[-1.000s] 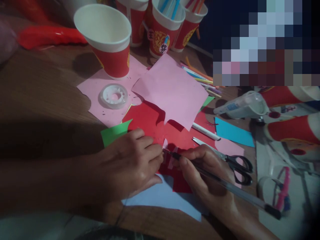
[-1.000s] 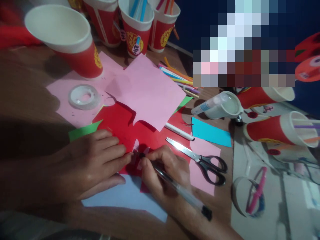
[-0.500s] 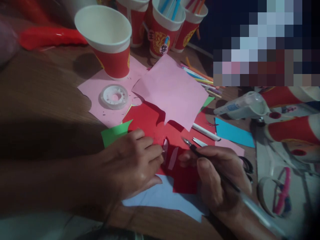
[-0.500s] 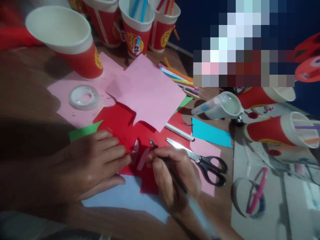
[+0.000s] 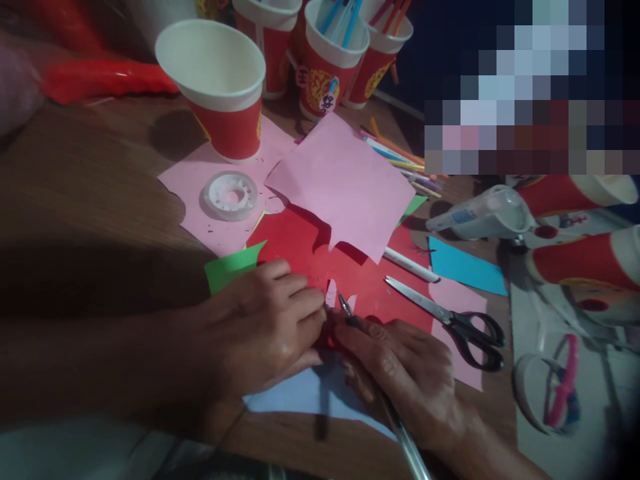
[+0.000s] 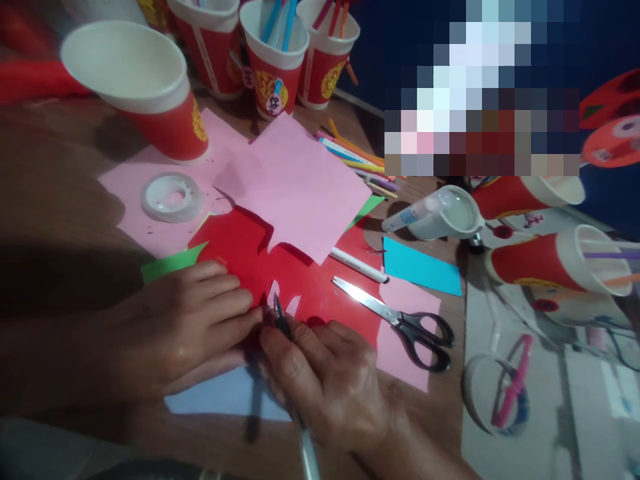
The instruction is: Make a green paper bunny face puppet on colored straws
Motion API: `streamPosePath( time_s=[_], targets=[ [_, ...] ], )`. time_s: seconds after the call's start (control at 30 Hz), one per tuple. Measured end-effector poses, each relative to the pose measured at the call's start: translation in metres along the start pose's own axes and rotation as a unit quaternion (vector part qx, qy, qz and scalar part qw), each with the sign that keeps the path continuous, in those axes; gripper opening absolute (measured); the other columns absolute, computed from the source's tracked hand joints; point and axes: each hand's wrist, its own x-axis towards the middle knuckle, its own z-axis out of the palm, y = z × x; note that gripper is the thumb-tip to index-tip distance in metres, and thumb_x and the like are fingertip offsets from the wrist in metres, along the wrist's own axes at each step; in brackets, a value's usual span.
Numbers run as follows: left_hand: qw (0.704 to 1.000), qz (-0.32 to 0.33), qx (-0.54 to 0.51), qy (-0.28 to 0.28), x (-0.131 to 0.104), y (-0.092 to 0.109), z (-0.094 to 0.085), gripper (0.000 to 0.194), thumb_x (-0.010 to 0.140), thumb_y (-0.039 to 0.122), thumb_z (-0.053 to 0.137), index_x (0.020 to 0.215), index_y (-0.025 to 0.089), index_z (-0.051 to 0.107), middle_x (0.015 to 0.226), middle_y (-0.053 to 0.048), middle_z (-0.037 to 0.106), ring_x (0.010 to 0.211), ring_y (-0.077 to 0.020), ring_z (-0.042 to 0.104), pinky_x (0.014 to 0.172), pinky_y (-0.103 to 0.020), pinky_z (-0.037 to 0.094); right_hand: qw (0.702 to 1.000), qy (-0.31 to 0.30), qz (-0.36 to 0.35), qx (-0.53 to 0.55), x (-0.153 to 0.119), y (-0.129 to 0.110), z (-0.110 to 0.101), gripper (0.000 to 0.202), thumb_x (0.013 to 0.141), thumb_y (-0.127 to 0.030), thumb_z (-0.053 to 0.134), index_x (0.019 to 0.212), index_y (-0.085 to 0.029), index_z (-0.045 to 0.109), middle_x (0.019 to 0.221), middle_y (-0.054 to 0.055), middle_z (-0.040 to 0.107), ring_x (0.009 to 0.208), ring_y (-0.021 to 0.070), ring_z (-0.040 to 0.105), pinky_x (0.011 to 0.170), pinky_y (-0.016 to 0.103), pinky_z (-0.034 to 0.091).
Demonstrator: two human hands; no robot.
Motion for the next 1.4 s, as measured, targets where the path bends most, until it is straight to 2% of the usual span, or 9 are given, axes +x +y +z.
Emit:
streamPosePath(
  time_s=[0.23, 0.57, 0.7, 0.8, 0.9, 1.03, 1.17, 1.27, 1.4],
  targets=[
    [1.000, 0.007, 0.002, 0.003, 0.000, -0.001, -0.006, 0.022, 0.088, 0.030, 0.050, 0.086, 0.016, 0.065, 0.073, -0.002, 0.057, 0.065, -0.0166, 0.047, 0.062, -0.035, 0.034, 0.999, -0.019, 0.011, 0.026, -0.001, 0.000, -0.002, 0.019, 0.085, -0.016, 0.054, 0.102, -0.012, 0.060, 0.088, 0.011, 0.074, 0.063, 0.0180, 0.068, 0.052, 0.029, 0.049],
    [1.000, 0.019, 0.020, -0.013, 0.000, 0.001, -0.006, 0.019, 0.087, 0.030, 0.052, 0.077, 0.018, 0.063, 0.075, -0.001, 0.058, 0.065, -0.0163, 0.047, 0.060, -0.034, 0.030, 0.999, -0.027, 0.025, 0.020, -0.003, 0.000, -0.001, 0.019, 0.087, -0.018, 0.053, 0.105, -0.014, 0.057, 0.086, 0.009, 0.073, 0.059, 0.0165, 0.064, 0.051, 0.029, 0.046],
    [0.999, 0.015, 0.020, -0.023, -0.001, 0.002, -0.007, 0.020, 0.087, 0.032, 0.051, 0.075, 0.020, 0.062, 0.075, 0.000, 0.058, 0.065, -0.0159, 0.047, 0.062, -0.034, 0.031, 0.987, 0.010, 0.073, 0.140, -0.008, 0.005, -0.001, 0.029, 0.090, -0.029, 0.048, 0.116, -0.018, 0.054, 0.090, 0.008, 0.071, 0.066, 0.0171, 0.064, 0.057, 0.030, 0.051],
    [0.999, 0.013, 0.008, -0.037, 0.000, 0.001, -0.009, 0.020, 0.087, 0.033, 0.051, 0.078, 0.020, 0.062, 0.076, 0.000, 0.058, 0.065, -0.0150, 0.047, 0.061, -0.032, 0.032, 0.956, 0.066, 0.132, 0.254, -0.009, 0.007, -0.003, 0.037, 0.093, -0.038, 0.039, 0.121, -0.020, 0.055, 0.087, 0.007, 0.068, 0.069, 0.0176, 0.064, 0.057, 0.031, 0.052],
    [0.999, 0.015, -0.005, -0.035, -0.001, 0.000, -0.010, 0.019, 0.086, 0.033, 0.053, 0.078, 0.019, 0.063, 0.078, -0.002, 0.058, 0.066, -0.0156, 0.047, 0.061, -0.032, 0.032, 0.935, 0.079, 0.162, 0.305, -0.003, 0.003, -0.006, 0.033, 0.093, -0.033, 0.038, 0.109, -0.017, 0.063, 0.083, 0.007, 0.066, 0.071, 0.0175, 0.063, 0.059, 0.031, 0.052],
    [0.999, 0.002, -0.029, -0.032, -0.001, 0.000, -0.010, 0.017, 0.082, 0.033, 0.058, 0.079, 0.018, 0.064, 0.086, -0.005, 0.059, 0.073, -0.0174, 0.049, 0.065, -0.033, 0.035, 0.938, 0.036, 0.221, 0.264, 0.002, -0.004, -0.010, 0.020, 0.083, -0.013, 0.050, 0.097, -0.020, 0.063, 0.076, 0.002, 0.069, 0.063, 0.0138, 0.065, 0.056, 0.024, 0.052],
    [0.999, -0.012, -0.036, -0.028, -0.002, 0.002, -0.011, 0.017, 0.081, 0.034, 0.060, 0.085, 0.018, 0.065, 0.099, -0.007, 0.060, 0.078, -0.0191, 0.050, 0.071, -0.035, 0.037, 0.922, 0.039, 0.301, 0.240, -0.001, -0.008, -0.008, 0.008, 0.080, -0.017, 0.056, 0.087, -0.022, 0.056, 0.060, -0.003, 0.065, 0.051, 0.0127, 0.063, 0.043, 0.021, 0.047],
    [0.998, -0.020, -0.037, -0.036, -0.002, 0.004, -0.012, 0.019, 0.081, 0.035, 0.060, 0.086, 0.019, 0.066, 0.102, -0.008, 0.060, 0.079, -0.0205, 0.050, 0.071, -0.036, 0.038, 0.928, 0.049, 0.295, 0.223, -0.002, -0.009, -0.005, 0.004, 0.080, -0.018, 0.057, 0.082, -0.022, 0.055, 0.056, -0.003, 0.063, 0.049, 0.0128, 0.062, 0.041, 0.021, 0.045],
    [0.999, -0.021, -0.027, -0.037, -0.002, 0.004, -0.013, 0.019, 0.080, 0.036, 0.061, 0.087, 0.019, 0.066, 0.102, -0.008, 0.059, 0.080, -0.0208, 0.050, 0.071, -0.036, 0.038, 0.930, 0.064, 0.286, 0.222, 0.000, -0.010, -0.002, 0.005, 0.080, -0.017, 0.056, 0.081, -0.022, 0.055, 0.060, -0.002, 0.064, 0.048, 0.0123, 0.060, 0.041, 0.022, 0.044]
  ],
)
